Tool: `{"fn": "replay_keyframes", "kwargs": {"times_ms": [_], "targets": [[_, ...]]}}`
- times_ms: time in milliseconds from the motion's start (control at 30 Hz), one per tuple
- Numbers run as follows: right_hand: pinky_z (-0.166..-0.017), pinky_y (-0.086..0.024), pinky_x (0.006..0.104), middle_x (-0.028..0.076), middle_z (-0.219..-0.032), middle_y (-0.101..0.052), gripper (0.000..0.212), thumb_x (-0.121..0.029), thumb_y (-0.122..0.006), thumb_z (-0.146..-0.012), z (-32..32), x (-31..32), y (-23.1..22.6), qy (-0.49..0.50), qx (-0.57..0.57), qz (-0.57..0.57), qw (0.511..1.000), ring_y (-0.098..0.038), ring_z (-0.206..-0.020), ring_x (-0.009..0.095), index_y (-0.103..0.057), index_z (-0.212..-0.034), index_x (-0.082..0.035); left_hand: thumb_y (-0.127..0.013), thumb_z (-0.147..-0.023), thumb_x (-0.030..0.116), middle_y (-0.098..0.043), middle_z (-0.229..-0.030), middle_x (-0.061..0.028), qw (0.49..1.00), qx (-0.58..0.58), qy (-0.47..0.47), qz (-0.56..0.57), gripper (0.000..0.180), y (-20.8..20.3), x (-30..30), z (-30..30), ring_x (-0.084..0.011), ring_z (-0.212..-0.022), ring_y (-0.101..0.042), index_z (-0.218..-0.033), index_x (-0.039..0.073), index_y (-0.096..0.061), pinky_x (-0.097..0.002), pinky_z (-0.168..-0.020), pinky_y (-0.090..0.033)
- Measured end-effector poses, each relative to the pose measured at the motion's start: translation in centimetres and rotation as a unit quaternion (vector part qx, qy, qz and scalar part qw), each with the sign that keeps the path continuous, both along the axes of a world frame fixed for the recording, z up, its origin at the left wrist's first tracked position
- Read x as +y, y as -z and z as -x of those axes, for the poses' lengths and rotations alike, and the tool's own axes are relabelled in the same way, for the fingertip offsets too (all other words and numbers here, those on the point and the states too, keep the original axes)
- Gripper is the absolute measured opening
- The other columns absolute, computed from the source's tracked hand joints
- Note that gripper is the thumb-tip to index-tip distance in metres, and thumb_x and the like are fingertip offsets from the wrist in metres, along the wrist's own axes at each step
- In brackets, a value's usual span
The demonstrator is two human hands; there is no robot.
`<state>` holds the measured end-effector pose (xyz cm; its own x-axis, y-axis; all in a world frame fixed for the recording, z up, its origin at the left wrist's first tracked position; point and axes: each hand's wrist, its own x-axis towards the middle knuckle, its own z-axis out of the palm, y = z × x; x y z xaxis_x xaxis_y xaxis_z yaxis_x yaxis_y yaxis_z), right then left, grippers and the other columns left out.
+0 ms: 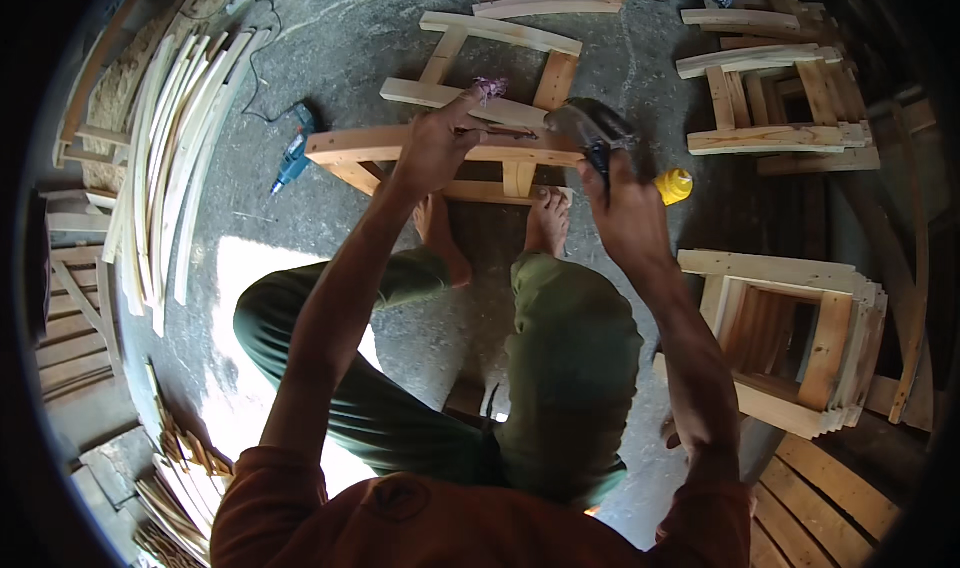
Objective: Assembling wooden stool frames using glue and a hammer.
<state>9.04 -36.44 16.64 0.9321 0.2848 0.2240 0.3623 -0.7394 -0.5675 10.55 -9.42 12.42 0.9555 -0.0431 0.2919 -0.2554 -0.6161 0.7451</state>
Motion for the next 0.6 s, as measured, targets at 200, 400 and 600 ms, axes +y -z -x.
{"fn": "replay_keyframes", "kwargs": {"times_ms": [200, 400, 600], "targets": [[-0.042, -0.038, 0.0274, 0.002, -0.053, -0.050, 0.032, -0.033, -0.057, -0.103, 1.4, -3.1, 1.2, 0.063, 0.017, -0.184, 0.981, -0.048, -0.045, 0.007, -0.056, -0.093, -0.002, -0.069, -0.085, 0.006, -0.075, -0.094, -0.0145, 0.981, 0.094, -0.086, 0.145, 0.057, 0.9, 1.2, 1.7, -0.0258, -0.091, -0.074, -0.139, 0.003, -0.052, -0.0336, -0.083, -0.055], [-0.049, -0.042, 0.0355, 0.008, -0.058, -0.051, 0.039, -0.036, -0.061, -0.100, 1.9, -1.9, 3.3, 0.091, 0.163, -0.156, 0.970, -0.050, -0.051, 0.016, -0.054, -0.087, 0.000, -0.068, -0.089, 0.006, -0.074, -0.102, -0.0157, 0.993, 0.113, -0.017, 0.039, 0.060, 0.1, 1.6, 1.7, -0.0201, -0.095, -0.071, -0.143, -0.003, -0.045, -0.0314, -0.088, -0.055], [-0.049, -0.043, 0.0360, 0.008, -0.058, -0.053, 0.038, -0.036, -0.061, -0.100, 2.1, -1.5, 4.0, 0.076, 0.171, -0.172, 0.967, -0.055, -0.050, 0.017, -0.054, -0.086, 0.000, -0.066, -0.090, 0.003, -0.074, -0.102, -0.0159, 0.989, 0.133, -0.015, 0.066, 0.058, 0.1, 1.5, 1.6, -0.0197, -0.095, -0.071, -0.144, -0.004, -0.043, -0.0314, -0.088, -0.055]]}}
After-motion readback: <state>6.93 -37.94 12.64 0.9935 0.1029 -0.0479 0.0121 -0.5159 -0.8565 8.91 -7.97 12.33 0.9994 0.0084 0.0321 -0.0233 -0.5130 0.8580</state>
